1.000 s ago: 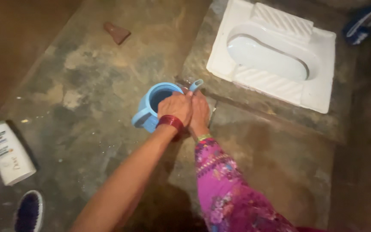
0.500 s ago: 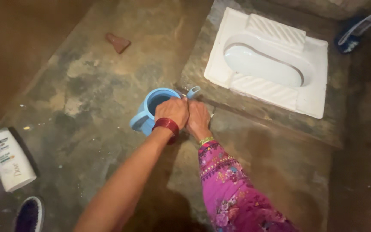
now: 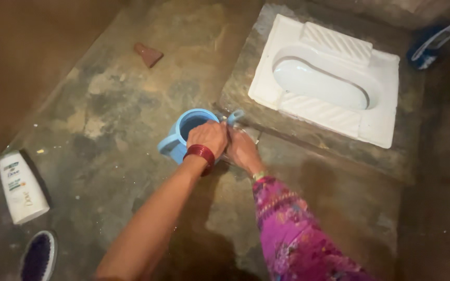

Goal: The person washes and scrubs a small blue plastic pitcher by hand, using water and a small piece of cloth while crouching near a floor drain.

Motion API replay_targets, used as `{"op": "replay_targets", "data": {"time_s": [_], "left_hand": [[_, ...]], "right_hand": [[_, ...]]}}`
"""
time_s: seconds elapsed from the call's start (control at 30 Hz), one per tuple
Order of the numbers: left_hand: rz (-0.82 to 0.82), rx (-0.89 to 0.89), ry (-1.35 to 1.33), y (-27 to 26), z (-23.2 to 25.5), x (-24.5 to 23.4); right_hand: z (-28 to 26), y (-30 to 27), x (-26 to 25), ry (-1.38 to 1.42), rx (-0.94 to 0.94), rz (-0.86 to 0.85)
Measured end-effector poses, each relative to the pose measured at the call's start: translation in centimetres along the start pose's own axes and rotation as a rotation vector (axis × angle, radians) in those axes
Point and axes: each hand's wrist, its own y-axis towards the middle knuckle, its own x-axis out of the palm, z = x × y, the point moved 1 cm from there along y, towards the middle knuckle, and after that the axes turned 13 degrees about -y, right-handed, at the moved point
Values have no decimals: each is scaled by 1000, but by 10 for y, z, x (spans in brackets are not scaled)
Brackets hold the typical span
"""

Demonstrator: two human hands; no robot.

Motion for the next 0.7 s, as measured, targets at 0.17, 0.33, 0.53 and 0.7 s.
{"op": "replay_targets", "data": {"time_s": [0.17,0.33,0.53,0.7], "left_hand": [[-36,-12,13,0,-9,-6],[-36,75,90,3,-9,-7],[-5,-27,40,0,-4,-9],[-12,11,87,0,-4,-8]], "right_hand": [[2,-42,11,310,-65,120],[-4,-2,-17,451,115,-291],[-9,-28,18,144,-145,136],[-18,-34,4,361,111,-129]]}}
